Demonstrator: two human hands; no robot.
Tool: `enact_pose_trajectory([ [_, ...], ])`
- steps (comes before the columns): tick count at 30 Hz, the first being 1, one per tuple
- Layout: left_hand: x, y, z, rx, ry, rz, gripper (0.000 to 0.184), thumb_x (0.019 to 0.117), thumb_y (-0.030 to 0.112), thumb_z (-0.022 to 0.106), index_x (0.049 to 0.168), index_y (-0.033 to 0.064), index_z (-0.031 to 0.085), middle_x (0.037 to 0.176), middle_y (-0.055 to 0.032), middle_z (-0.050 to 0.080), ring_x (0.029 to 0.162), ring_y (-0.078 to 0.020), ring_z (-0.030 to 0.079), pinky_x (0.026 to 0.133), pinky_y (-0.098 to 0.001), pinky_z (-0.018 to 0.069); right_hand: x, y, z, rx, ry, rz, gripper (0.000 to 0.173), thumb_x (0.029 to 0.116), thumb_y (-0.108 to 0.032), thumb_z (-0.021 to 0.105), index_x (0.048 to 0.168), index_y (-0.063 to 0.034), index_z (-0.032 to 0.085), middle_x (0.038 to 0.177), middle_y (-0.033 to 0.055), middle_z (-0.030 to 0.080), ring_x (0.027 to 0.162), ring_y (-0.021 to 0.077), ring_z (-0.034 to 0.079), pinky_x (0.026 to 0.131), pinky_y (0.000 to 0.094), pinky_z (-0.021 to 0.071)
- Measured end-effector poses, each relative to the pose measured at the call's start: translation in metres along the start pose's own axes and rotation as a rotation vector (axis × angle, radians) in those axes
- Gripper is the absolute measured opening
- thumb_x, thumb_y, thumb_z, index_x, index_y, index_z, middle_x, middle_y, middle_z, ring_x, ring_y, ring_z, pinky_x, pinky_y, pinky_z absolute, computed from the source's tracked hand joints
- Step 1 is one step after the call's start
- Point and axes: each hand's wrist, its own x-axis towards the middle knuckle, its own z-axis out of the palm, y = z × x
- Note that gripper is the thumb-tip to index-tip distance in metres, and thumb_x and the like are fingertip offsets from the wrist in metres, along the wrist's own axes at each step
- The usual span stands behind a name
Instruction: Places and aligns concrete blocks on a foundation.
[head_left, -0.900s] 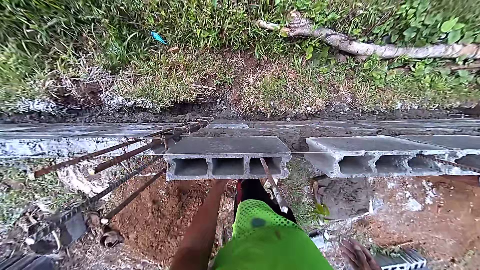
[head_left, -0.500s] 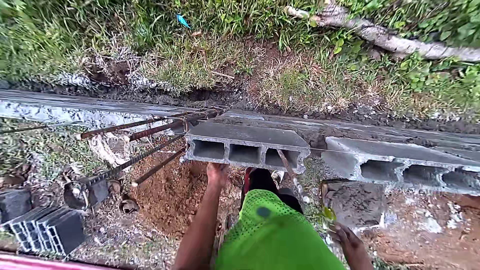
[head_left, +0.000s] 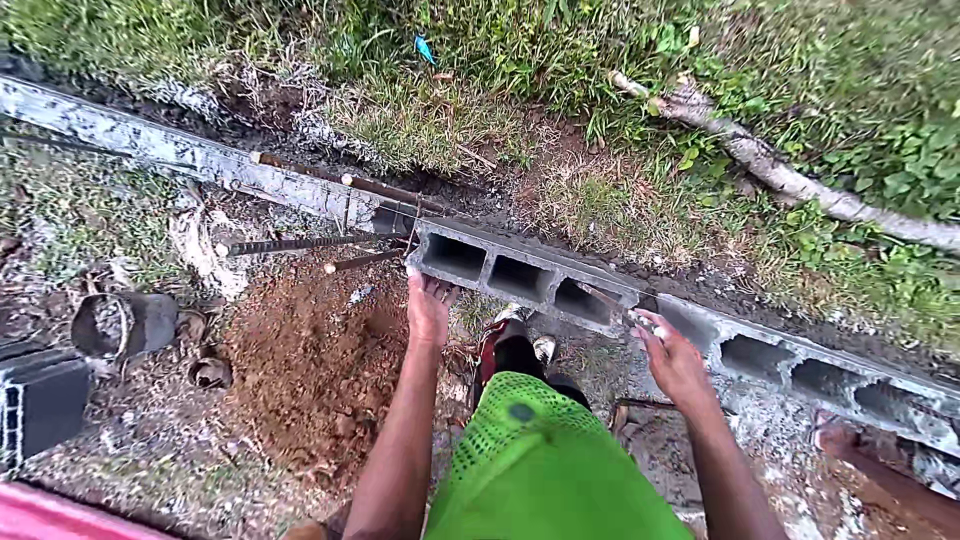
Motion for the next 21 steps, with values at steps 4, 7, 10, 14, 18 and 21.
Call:
enact_pose_trajectory([
  [4,0.001,0.002,-0.009,0.055,-0.009,-0.019,0.063,0.1103,0.052,0.032,0.157,0.0095,0.033,0.151,-0.0165,0.05,0.132,-0.0288,0.057,0.107,-0.0487,0.0508,0.006,-0.001,0.015,-0.021,-0.039,-0.03,0.051,0.1122,-0.039,0.037,0.141,-0.0032,0.059,0.124,0.0208,0.07,0.109,0.0323,0.071,0.099,0.0545,0.0556],
  [7,0.007,0.0,-0.014,0.072,-0.017,0.011,0.062,0.11,0.048,0.038,0.156,0.006,0.037,0.149,-0.0207,0.051,0.129,-0.0321,0.06,0.104,-0.0495,0.0527,0.012,0.005,0.023,-0.011,-0.018,-0.048,0.048,0.1118,-0.036,0.042,0.141,-0.0016,0.058,0.12,0.0215,0.071,0.104,0.0319,0.073,0.096,0.0523,0.0579],
  [10,0.012,0.003,-0.022,0.077,-0.051,0.021,0.063,0.1093,0.049,0.04,0.154,0.0051,0.04,0.15,-0.0219,0.051,0.129,-0.0335,0.059,0.104,-0.0501,0.0525,0.014,0.003,0.024,-0.036,-0.005,-0.088,0.045,0.1119,-0.034,0.042,0.139,-0.0011,0.059,0.117,0.0212,0.071,0.101,0.0318,0.073,0.093,0.0516,0.0587],
  [14,0.015,0.011,-0.033,0.015,-0.047,-0.017,0.068,0.1089,0.054,0.037,0.156,0.0045,0.037,0.152,-0.0232,0.047,0.133,-0.0346,0.056,0.106,-0.0503,0.0508,0.008,0.001,0.027,-0.015,0.002,-0.101,0.044,0.1116,-0.033,0.044,0.136,-0.0001,0.06,0.118,0.0224,0.07,0.101,0.0324,0.073,0.09,0.0511,0.0591],
  [18,0.018,0.022,-0.037,0.002,-0.04,-0.025,0.073,0.1065,0.059,0.039,0.157,0.0066,0.035,0.154,-0.0238,0.045,0.136,-0.0353,0.052,0.108,-0.0513,0.0484,0.008,0.003,0.032,-0.012,0.023,-0.094,0.044,0.1116,-0.034,0.044,0.134,0.0001,0.061,0.118,0.0219,0.07,0.1,0.0309,0.073,0.09,0.049,0.0596],
  [21,0.023,0.025,-0.033,0.054,-0.05,-0.025,0.078,0.1028,0.062,0.046,0.157,0.0073,0.036,0.157,-0.0234,0.041,0.142,-0.036,0.046,0.111,-0.0541,0.0451,0.005,0.002,0.038,-0.014,0.057,-0.082,0.045,0.1119,-0.035,0.044,0.133,0.0004,0.061,0.118,0.0222,0.07,0.1,0.0312,0.073,0.092,0.0494,0.0588],
])
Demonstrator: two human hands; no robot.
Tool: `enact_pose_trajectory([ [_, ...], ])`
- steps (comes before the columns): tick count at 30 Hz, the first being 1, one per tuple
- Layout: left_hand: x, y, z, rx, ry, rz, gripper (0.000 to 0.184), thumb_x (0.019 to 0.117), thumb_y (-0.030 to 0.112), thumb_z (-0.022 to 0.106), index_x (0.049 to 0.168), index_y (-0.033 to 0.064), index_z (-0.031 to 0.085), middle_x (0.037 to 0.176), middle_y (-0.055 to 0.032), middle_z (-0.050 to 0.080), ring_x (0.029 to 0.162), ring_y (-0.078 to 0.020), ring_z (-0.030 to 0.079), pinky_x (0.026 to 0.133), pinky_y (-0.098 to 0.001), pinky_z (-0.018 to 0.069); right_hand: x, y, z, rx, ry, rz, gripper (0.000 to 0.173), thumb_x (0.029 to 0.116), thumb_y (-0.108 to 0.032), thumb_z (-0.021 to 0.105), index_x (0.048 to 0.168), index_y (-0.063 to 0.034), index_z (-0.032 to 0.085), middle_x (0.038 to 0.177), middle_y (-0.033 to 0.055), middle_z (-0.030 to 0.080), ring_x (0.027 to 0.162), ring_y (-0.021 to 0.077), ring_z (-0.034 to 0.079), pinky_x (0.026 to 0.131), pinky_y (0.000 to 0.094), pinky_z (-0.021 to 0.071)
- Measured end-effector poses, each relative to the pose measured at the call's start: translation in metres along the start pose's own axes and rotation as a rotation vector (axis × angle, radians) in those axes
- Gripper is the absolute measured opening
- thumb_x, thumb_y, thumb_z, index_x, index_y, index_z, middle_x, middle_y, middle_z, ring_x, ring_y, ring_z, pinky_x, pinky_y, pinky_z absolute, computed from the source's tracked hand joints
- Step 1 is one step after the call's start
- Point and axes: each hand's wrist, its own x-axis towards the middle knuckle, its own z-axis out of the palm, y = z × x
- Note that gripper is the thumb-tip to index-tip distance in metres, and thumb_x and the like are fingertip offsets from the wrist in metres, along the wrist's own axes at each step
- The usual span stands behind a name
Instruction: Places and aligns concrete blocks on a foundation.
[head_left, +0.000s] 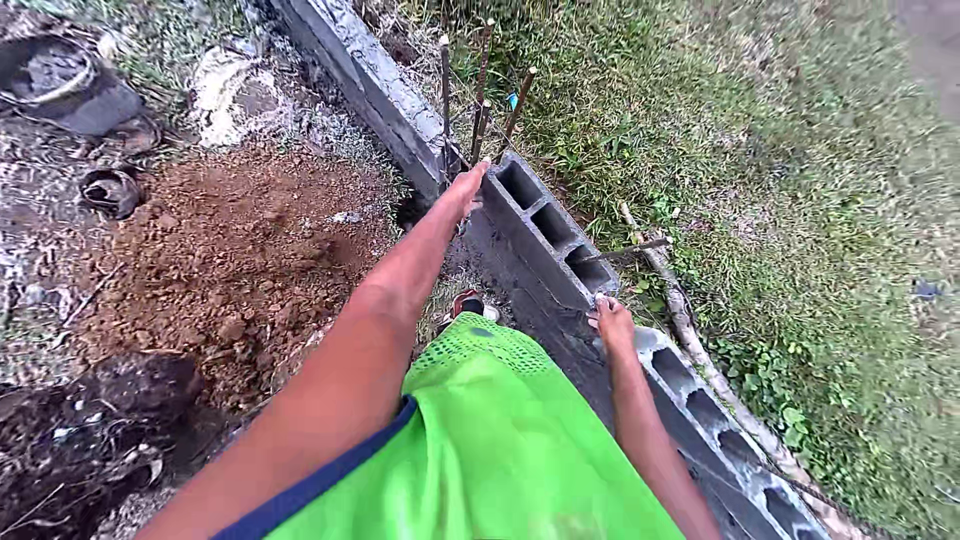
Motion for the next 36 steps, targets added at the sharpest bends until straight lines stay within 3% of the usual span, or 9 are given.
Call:
enact_pose_trajectory([
  [4,0.004,-0.001,0.006,0.002,0.06,-0.012,0.072,0.1034,0.053,0.053,0.154,0.0047,0.038,0.154,-0.0228,0.044,0.139,-0.035,0.049,0.109,-0.0517,0.0473,-0.003,0.0,0.005,0.0,0.037,0.002,0.044,0.1117,-0.033,0.045,0.132,0.0008,0.063,0.117,0.0213,0.071,0.1,0.0298,0.074,0.093,0.0477,0.0586],
  [10,0.006,0.0,0.006,-0.055,0.073,-0.041,0.074,0.1009,0.053,0.059,0.156,0.0087,0.037,0.157,-0.0218,0.04,0.142,-0.0348,0.046,0.111,-0.052,0.0468,-0.003,0.001,0.007,-0.017,0.06,-0.003,0.042,0.1113,-0.032,0.045,0.127,0.0017,0.065,0.113,0.0207,0.072,0.101,0.0296,0.073,0.094,0.0477,0.0578],
  [18,0.014,-0.003,0.001,-0.179,0.064,-0.066,0.075,0.0961,0.048,0.068,0.155,0.0121,0.039,0.156,-0.0188,0.043,0.142,-0.0333,0.047,0.11,-0.0514,0.0478,-0.006,-0.006,0.007,-0.112,0.06,-0.003,0.048,0.1064,-0.04,0.056,0.129,0.0007,0.064,0.12,0.0244,0.069,0.112,0.0354,0.069,0.102,0.053,0.052],
  [25,0.017,0.004,-0.008,-0.097,0.012,-0.078,0.073,0.0966,0.048,0.068,0.152,0.0087,0.041,0.148,-0.0189,0.051,0.133,-0.0309,0.055,0.105,-0.0463,0.0512,-0.008,-0.007,0.006,-0.126,0.056,0.007,0.053,0.1052,-0.044,0.057,0.131,0.0021,0.062,0.124,0.0265,0.067,0.119,0.0409,0.064,0.107,0.0573,0.0474],
  [28,0.02,0.005,-0.008,-0.112,0.002,-0.084,0.068,0.0979,0.046,0.066,0.15,0.0089,0.044,0.145,-0.0182,0.054,0.13,-0.0297,0.057,0.104,-0.0441,0.0524,-0.008,-0.006,0.006,-0.115,0.058,0.023,0.052,0.1047,-0.044,0.058,0.129,0.001,0.064,0.121,0.0253,0.069,0.116,0.0397,0.066,0.105,0.0571,0.0487],
  [36,0.024,0.001,-0.004,-0.161,0.032,-0.09,0.07,0.0981,0.046,0.066,0.151,0.008,0.042,0.147,-0.0181,0.051,0.132,-0.0298,0.056,0.105,-0.0449,0.0522,-0.007,-0.004,0.006,-0.103,0.064,0.028,0.051,0.1037,-0.045,0.06,0.129,0.0,0.065,0.119,0.0244,0.069,0.114,0.0394,0.066,0.104,0.058,0.0486],
])
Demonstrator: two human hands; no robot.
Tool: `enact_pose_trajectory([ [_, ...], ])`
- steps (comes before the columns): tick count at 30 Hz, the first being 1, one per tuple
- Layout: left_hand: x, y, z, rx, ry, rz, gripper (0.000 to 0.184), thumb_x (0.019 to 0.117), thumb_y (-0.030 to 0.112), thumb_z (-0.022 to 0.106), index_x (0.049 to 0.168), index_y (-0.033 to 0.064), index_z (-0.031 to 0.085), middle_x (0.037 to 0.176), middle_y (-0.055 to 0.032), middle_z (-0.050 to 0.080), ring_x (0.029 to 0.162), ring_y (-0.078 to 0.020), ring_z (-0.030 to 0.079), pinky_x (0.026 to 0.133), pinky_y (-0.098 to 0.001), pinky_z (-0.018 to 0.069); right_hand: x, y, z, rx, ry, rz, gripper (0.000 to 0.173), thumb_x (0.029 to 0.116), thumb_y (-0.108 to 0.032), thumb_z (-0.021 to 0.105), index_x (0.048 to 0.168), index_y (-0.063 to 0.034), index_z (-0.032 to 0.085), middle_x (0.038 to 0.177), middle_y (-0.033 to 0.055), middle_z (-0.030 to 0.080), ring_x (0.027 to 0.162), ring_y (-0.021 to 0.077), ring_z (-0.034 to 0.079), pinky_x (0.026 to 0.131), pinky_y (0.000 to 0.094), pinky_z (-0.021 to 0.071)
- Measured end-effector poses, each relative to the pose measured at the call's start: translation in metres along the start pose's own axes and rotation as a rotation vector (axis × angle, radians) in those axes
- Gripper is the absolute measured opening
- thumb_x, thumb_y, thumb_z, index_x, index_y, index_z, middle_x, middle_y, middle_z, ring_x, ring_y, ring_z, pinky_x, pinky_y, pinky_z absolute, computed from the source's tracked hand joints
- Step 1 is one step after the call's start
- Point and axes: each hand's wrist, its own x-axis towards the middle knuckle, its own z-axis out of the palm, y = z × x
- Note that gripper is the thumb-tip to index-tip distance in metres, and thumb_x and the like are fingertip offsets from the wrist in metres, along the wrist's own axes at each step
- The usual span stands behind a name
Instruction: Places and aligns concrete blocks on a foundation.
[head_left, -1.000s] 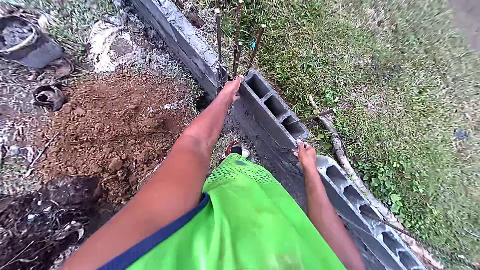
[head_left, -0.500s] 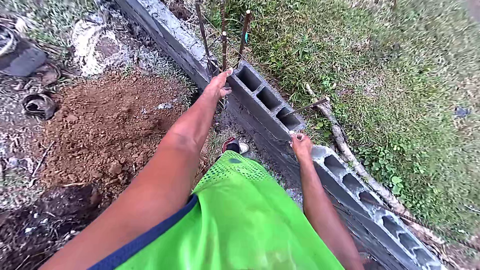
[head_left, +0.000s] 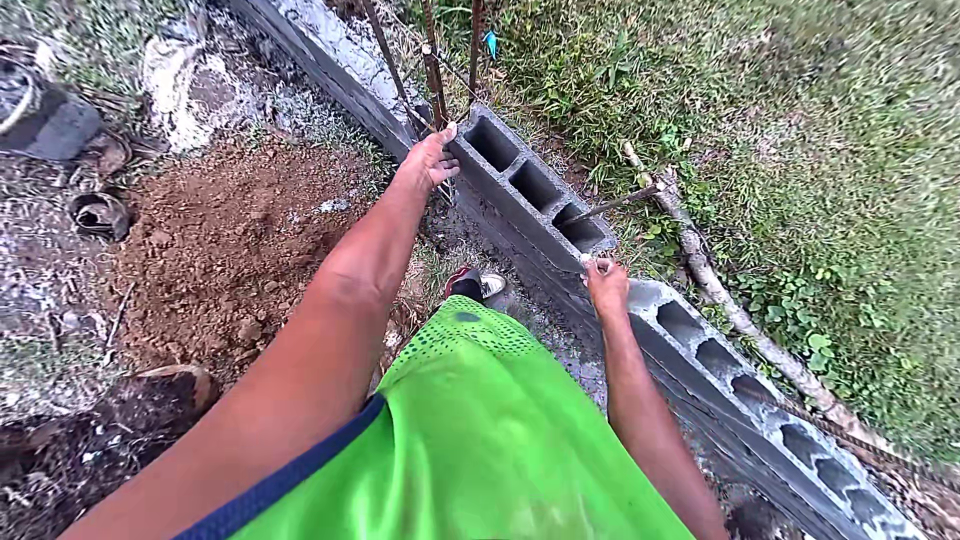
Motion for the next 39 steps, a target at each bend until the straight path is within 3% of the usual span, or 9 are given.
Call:
enact_pose_trajectory([
  [10,-0.002,-0.001,0.003,-0.022,0.025,-0.008,0.071,0.0972,0.048,0.067,0.151,0.0087,0.042,0.148,-0.0175,0.051,0.134,-0.0307,0.054,0.105,-0.0472,0.0513,-0.001,-0.002,-0.001,0.03,0.004,0.005,0.05,0.1034,-0.042,0.062,0.129,0.0014,0.064,0.122,0.0248,0.069,0.115,0.0384,0.066,0.105,0.0557,0.0488],
  [19,-0.001,-0.001,0.001,0.02,0.009,0.003,0.072,0.098,0.048,0.065,0.153,0.0106,0.04,0.149,-0.0186,0.05,0.134,-0.033,0.055,0.104,-0.0491,0.0527,-0.005,-0.004,-0.003,-0.009,0.004,-0.015,0.049,0.1052,-0.04,0.059,0.129,0.0019,0.064,0.122,0.0252,0.068,0.119,0.0418,0.063,0.106,0.0593,0.0458],
  [25,-0.002,0.001,0.001,0.027,0.021,0.002,0.07,0.0982,0.048,0.065,0.152,0.0103,0.041,0.149,-0.0183,0.05,0.132,-0.0319,0.056,0.103,-0.0485,0.0535,-0.005,-0.004,0.0,0.004,0.016,0.01,0.051,0.1041,-0.044,0.06,0.127,0.0008,0.066,0.119,0.0243,0.07,0.116,0.0417,0.064,0.105,0.0608,0.0461],
  [32,-0.002,-0.001,-0.002,0.01,0.009,0.007,0.072,0.0963,0.049,0.068,0.151,0.0108,0.042,0.147,-0.0172,0.052,0.132,-0.0312,0.057,0.103,-0.0479,0.0536,0.009,0.008,0.003,0.168,-0.009,0.045,0.05,0.0994,-0.045,0.068,0.125,-0.0017,0.067,0.116,0.0235,0.07,0.105,0.0382,0.07,0.096,0.0593,0.0538],
  [34,-0.001,-0.005,-0.001,0.008,-0.001,0.015,0.072,0.0968,0.05,0.067,0.152,0.0116,0.042,0.149,-0.0166,0.051,0.133,-0.0312,0.056,0.104,-0.0486,0.0533,0.005,0.002,0.002,0.147,0.001,0.051,0.05,0.1009,-0.044,0.066,0.126,-0.0011,0.066,0.118,0.0242,0.069,0.107,0.0394,0.069,0.097,0.0606,0.0523],
  [37,-0.006,-0.007,0.003,0.006,-0.016,0.031,0.071,0.0999,0.05,0.062,0.155,0.0116,0.038,0.153,-0.0164,0.047,0.137,-0.0321,0.052,0.106,-0.0509,0.0513,0.001,-0.006,-0.005,0.057,-0.029,0.061,0.058,0.1039,-0.047,0.059,0.138,-0.0009,0.06,0.131,0.0263,0.064,0.124,0.0433,0.061,0.106,0.063,0.0448],
  [39,-0.007,-0.006,0.002,0.009,-0.001,0.027,0.071,0.099,0.051,0.063,0.153,0.011,0.04,0.152,-0.0155,0.049,0.136,-0.0318,0.053,0.106,-0.0506,0.0512,0.002,-0.009,-0.006,0.029,-0.028,0.054,0.058,0.1057,-0.051,0.052,0.134,-0.0014,0.064,0.128,0.0261,0.066,0.123,0.0434,0.061,0.106,0.0637,0.0439],
])
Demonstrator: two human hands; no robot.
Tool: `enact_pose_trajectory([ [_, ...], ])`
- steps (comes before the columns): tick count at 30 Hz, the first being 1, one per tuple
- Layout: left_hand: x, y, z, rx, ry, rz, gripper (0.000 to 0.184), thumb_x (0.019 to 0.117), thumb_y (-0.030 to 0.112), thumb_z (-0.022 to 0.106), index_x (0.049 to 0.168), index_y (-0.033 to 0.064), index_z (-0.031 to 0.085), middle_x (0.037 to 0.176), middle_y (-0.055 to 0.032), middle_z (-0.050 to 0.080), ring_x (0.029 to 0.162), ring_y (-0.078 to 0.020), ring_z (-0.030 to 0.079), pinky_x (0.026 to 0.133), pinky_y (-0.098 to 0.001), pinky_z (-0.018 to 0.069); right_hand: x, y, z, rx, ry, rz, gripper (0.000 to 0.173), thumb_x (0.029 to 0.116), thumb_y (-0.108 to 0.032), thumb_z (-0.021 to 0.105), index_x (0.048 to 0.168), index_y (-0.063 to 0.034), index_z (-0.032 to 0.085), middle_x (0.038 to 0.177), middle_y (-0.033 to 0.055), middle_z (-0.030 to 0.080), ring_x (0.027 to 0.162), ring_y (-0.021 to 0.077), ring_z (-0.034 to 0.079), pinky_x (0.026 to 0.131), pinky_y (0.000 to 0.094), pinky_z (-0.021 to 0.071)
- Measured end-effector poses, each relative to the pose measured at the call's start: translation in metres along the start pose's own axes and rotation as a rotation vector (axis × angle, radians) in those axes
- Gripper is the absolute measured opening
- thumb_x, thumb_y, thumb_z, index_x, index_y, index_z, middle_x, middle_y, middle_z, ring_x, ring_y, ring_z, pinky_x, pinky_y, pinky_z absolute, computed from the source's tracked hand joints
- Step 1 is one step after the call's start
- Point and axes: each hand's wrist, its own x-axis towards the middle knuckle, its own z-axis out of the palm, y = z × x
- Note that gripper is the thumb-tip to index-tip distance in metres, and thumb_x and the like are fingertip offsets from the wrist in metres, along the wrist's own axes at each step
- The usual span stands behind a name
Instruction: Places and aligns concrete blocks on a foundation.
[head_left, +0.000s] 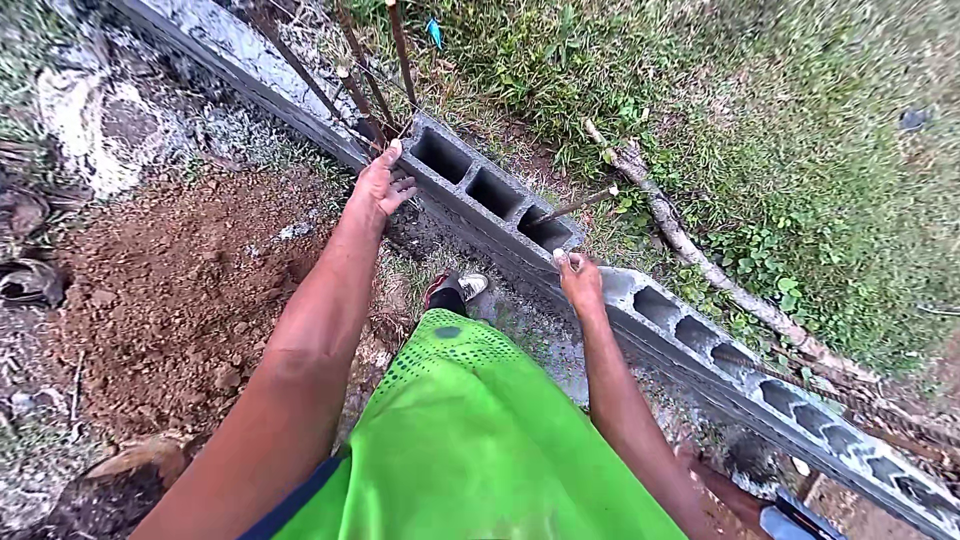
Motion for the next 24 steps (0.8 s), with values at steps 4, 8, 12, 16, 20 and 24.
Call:
enact_pose_trajectory([
  [4,0.004,0.002,-0.003,0.02,0.008,-0.03,0.083,0.0942,0.059,0.065,0.156,0.0125,0.035,0.154,-0.018,0.044,0.137,-0.0357,0.051,0.106,-0.056,0.0504,0.007,-0.008,-0.004,-0.021,0.028,0.012,0.055,0.1088,-0.049,0.045,0.12,-0.0013,0.07,0.111,0.0255,0.07,0.109,0.0425,0.065,0.098,0.0635,0.0467],
  [8,0.011,0.004,0.001,0.072,-0.025,-0.057,0.083,0.0955,0.069,0.054,0.154,0.0132,0.039,0.149,-0.0162,0.052,0.132,-0.0347,0.056,0.103,-0.0576,0.0515,0.014,-0.013,-0.001,-0.011,0.038,0.077,0.048,0.1066,-0.043,0.055,0.12,0.0015,0.067,0.109,0.0265,0.069,0.106,0.0421,0.066,0.097,0.0612,0.0492],
  [12,0.016,0.003,-0.004,0.082,-0.087,-0.051,0.075,0.0971,0.065,0.054,0.151,0.0139,0.043,0.145,-0.0139,0.055,0.129,-0.0322,0.058,0.103,-0.0564,0.0506,0.019,-0.013,-0.001,0.031,0.031,0.14,0.041,0.1045,-0.039,0.06,0.118,-0.001,0.068,0.111,0.0242,0.07,0.108,0.0394,0.066,0.097,0.0594,0.0488],
  [16,0.016,0.002,-0.003,0.076,-0.092,-0.043,0.069,0.0998,0.061,0.052,0.15,0.0141,0.044,0.142,-0.0113,0.057,0.128,-0.0293,0.058,0.105,-0.0557,0.0493,0.024,-0.01,0.0,0.061,0.06,0.164,0.038,0.1033,-0.037,0.063,0.113,-0.0014,0.07,0.104,0.0198,0.071,0.1,0.0336,0.067,0.092,0.0567,0.0502],
  [20,0.016,0.003,-0.004,0.07,-0.105,-0.028,0.063,0.1022,0.058,0.049,0.146,0.0124,0.048,0.133,-0.0105,0.062,0.121,-0.0272,0.062,0.101,-0.0532,0.0512,0.024,-0.011,0.003,0.084,0.074,0.172,0.038,0.103,-0.037,0.063,0.112,-0.0008,0.07,0.102,0.0179,0.07,0.096,0.0305,0.067,0.089,0.0547,0.0509],
  [24,0.016,0.003,-0.005,0.057,-0.125,-0.031,0.061,0.1038,0.056,0.048,0.146,0.0113,0.048,0.133,-0.0109,0.062,0.121,-0.0267,0.062,0.101,-0.0511,0.0517,0.025,-0.012,0.004,0.1,0.089,0.173,0.036,0.1022,-0.035,0.065,0.11,0.0001,0.071,0.099,0.0171,0.071,0.092,0.0279,0.067,0.088,0.0529,0.0512],
])
